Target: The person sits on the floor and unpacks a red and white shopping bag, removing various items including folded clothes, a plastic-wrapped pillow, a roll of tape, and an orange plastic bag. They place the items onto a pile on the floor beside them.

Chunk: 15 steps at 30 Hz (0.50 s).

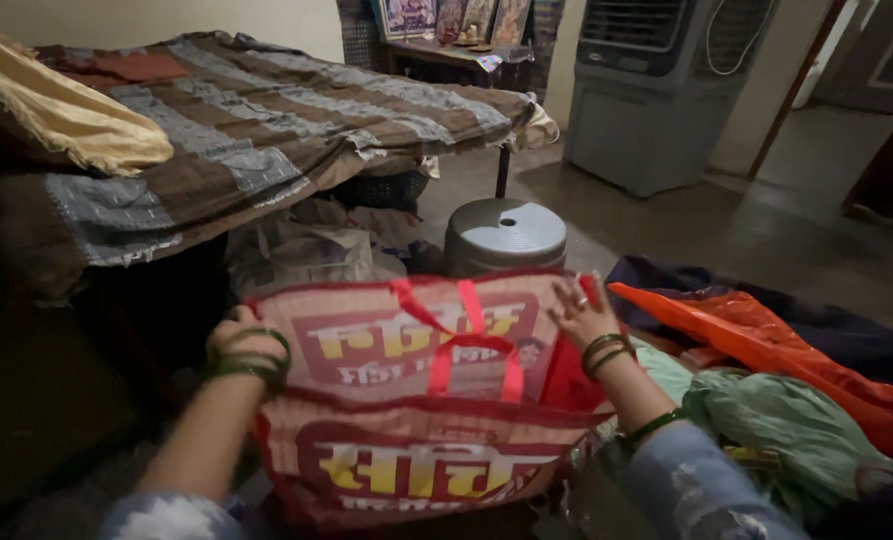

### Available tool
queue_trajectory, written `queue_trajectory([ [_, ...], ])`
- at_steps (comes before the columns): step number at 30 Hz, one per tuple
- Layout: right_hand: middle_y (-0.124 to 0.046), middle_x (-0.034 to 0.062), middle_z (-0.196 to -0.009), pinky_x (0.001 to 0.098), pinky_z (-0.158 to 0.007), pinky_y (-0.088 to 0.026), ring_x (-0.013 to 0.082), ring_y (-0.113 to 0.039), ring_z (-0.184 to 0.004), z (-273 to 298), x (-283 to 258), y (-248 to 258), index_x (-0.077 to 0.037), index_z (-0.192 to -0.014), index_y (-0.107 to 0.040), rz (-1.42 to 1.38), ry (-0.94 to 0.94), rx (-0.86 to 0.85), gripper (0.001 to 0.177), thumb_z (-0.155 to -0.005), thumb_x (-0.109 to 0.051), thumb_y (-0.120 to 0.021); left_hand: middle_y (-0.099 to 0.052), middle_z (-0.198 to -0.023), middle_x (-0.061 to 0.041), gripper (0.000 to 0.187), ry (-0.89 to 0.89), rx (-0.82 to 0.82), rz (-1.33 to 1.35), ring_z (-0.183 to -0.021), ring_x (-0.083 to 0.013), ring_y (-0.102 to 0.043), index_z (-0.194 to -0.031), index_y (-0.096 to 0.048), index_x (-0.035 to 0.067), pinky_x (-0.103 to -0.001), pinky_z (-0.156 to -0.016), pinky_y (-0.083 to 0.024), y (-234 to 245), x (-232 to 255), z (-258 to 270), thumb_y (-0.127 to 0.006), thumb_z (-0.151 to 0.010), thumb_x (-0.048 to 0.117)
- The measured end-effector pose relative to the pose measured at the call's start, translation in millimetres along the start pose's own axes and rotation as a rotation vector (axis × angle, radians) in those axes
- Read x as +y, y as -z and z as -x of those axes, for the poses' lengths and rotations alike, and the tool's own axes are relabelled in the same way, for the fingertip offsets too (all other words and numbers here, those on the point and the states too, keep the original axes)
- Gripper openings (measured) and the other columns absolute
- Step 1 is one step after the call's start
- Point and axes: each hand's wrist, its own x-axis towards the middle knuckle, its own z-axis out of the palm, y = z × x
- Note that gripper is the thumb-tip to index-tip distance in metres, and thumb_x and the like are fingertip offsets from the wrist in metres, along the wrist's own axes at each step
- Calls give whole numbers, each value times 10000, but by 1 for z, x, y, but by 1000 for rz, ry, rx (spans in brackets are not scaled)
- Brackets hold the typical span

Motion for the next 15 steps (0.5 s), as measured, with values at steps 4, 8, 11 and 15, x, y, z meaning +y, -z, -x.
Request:
queue_trajectory([
  [4, -172, 123, -1691, 715, -1169, -98, 334, -158, -1578, 10, -45, 21, -334, -1506, -433, -315, 281, -128, 897, -705, -464, -816, -539, -1496, -212, 575, -434, 665, -58, -1341, -360, -516, -1580, -540, 41, -534, -1127, -451, -63, 45, 37, -522, -1032, 214],
  [8, 25, 99, -1718, 746, -1182, -84, 394, -69, -1567, 5, -82, 113, -386, -1601, -200, -689, 230, -536, 1248, -576, -680, -849, -456, -1469, -182, 303, -702, -37, -301, -1368, -390, -403, -1351, -561, 176, -592, -1110, -373, -65, 85, 79, -535, -1067, 279],
  [11, 118, 96, -1729, 786, -1159, -45, 427, 18, -1566, 10, -89, 154, -422, -1637, -110, -572, 187, -671, 1374, -525, -742, -850, -122, -1680, -170, 741, -732, -157, -382, -1562, -451, -23, -1561, -326, 306, -733, -1178, -81, -45, 71, 106, -664, -907, 388],
  [15, 129, 121, -1709, 798, -1113, -39, 478, 91, -1535, 11, -82, 131, -391, -1647, -86, -436, 110, -435, 1501, -433, -776, -880, 13, -1703, -166, 1157, -576, -95, -331, -1541, -487, 72, -1617, -169, 374, -800, -1106, -30, -45, 34, 94, -808, -656, 449],
])
